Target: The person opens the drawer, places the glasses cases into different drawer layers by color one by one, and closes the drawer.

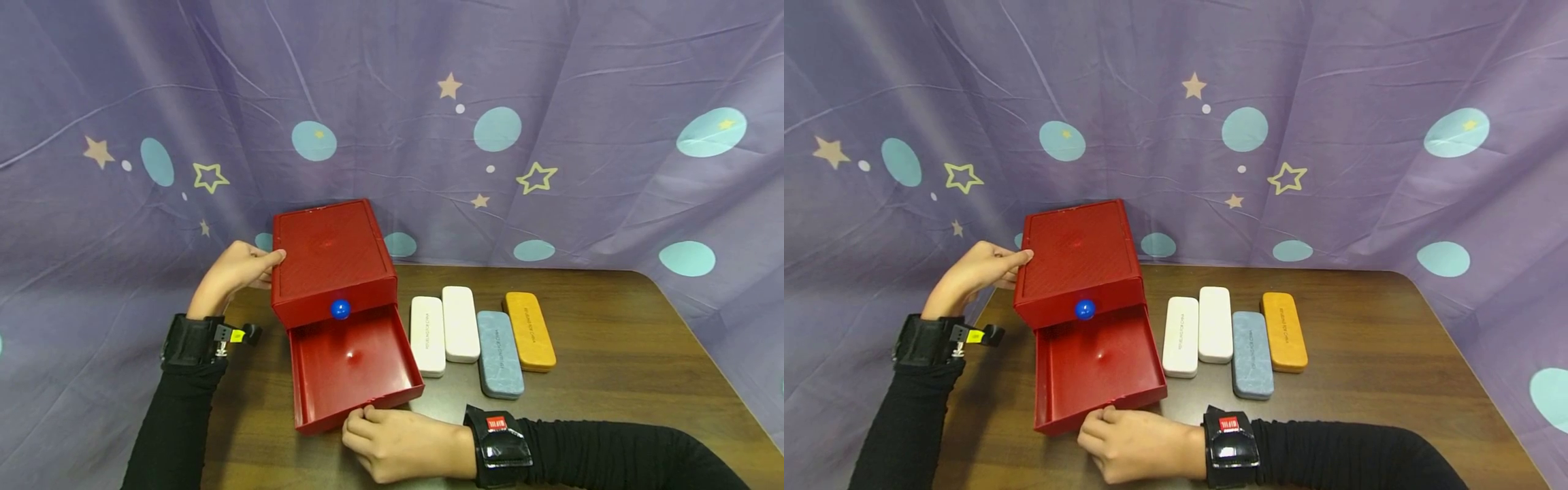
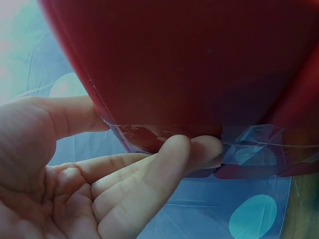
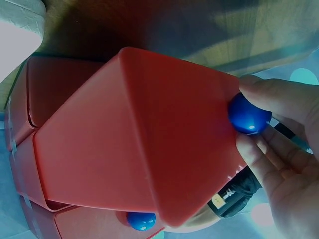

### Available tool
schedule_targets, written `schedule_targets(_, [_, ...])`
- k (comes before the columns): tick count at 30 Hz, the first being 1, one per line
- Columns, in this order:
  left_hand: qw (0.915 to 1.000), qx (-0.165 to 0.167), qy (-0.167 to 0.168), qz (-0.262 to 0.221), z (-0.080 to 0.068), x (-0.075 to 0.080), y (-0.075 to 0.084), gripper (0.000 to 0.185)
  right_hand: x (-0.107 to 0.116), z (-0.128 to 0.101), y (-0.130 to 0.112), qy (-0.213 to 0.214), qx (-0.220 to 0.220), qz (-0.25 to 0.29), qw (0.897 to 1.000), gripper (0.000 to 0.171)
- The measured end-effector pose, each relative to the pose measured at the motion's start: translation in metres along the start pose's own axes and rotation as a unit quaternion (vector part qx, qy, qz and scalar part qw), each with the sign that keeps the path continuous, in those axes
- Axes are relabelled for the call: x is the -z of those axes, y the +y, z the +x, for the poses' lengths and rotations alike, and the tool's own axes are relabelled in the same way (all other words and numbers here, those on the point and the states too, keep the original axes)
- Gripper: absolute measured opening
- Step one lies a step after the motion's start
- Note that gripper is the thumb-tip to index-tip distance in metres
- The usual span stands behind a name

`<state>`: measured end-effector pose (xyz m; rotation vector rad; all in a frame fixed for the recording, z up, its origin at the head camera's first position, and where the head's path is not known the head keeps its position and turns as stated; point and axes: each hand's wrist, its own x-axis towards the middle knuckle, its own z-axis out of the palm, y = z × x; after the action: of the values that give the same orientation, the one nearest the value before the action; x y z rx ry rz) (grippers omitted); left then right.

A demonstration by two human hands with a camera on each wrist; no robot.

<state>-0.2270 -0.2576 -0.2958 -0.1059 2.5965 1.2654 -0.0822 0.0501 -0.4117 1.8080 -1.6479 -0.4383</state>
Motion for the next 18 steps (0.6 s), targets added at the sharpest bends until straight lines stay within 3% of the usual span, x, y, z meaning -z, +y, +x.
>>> schedule_targets(18, [1.0, 0.003, -0.002, 0.002, -0.003, 0.0, 0.001, 0.055, 0.011, 0.003, 0.004, -0.035, -0.024, 0.02, 0.999, 0.02])
